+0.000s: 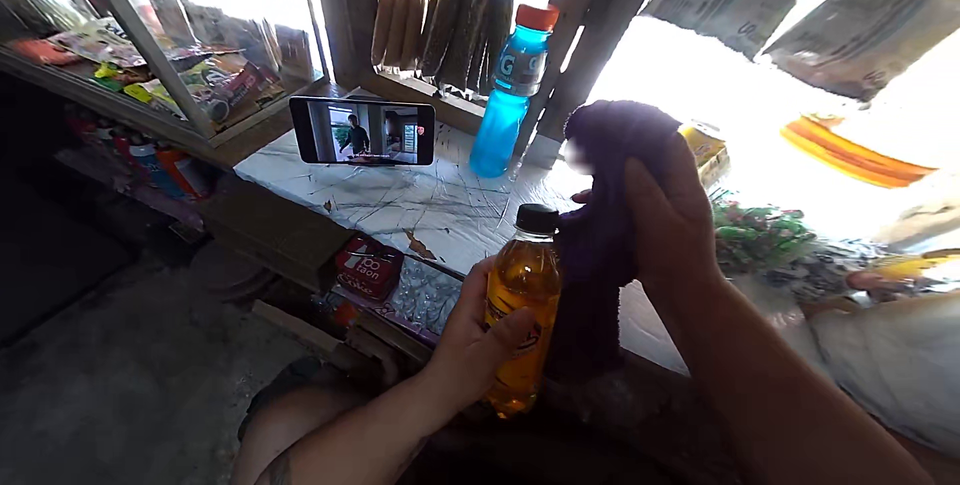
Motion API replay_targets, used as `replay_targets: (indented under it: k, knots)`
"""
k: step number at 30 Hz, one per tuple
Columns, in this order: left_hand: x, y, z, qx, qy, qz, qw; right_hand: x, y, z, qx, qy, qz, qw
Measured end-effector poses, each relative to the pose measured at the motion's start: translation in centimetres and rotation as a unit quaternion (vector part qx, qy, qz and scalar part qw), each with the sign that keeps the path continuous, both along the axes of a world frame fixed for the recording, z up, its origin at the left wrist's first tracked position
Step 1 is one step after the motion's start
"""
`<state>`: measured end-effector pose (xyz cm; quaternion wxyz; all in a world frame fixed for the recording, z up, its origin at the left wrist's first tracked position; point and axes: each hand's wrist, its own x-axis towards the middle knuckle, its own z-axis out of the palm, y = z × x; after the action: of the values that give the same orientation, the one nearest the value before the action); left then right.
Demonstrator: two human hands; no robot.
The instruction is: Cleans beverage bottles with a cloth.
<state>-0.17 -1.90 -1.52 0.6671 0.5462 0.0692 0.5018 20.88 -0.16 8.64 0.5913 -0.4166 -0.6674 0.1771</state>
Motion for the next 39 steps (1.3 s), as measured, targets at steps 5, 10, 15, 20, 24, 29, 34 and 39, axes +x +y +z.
replay_targets:
  k: [5,10,15,20,24,29,34,39]
  knots:
    - [-0.1,0.6,0.0,0.001,0.004,0.018,1.000,-0.3,-0.3,-0.2,-0.005,0.004,0.012,1.000]
    - [0.2,0.5,-0.2,0.002,-0.003,0.013,1.000,-0.8,-1.0,-0.5,0.012,-0.051,0.011,0.999]
    - [0.8,-0.3,-0.6,-0.014,-0.001,-0.002,1.000,-2.6,-1.5,-1.6,0.082,-0.224,0.163,0.957]
    - [1.0,-0.7,-1.0,0.019,-0.014,-0.002,1.000,-2.6,-1.0,-1.5,0.137,-0.279,0.194,0.931]
    - [1.4,-1.7,-1.7,0.044,-0.013,-0.053,0.998,-2.0,-1.2,-0.8,0.096,-0.236,0.235,0.938]
    - [1.1,-1.6,-1.3,0.059,-0.030,-0.126,0.990,-1.7,-2.0,-0.3,0.100,-0.190,0.215,0.953]
    - [0.4,-0.8,-0.8,-0.058,-0.054,-0.293,0.953,-1.0,-3.2,0.8,0.142,-0.138,0.169,0.966]
    - [1.1,-1.1,-1.9,-0.097,-0.094,-0.461,0.877,0.0,-3.3,0.9,0.123,0.001,0.095,0.988]
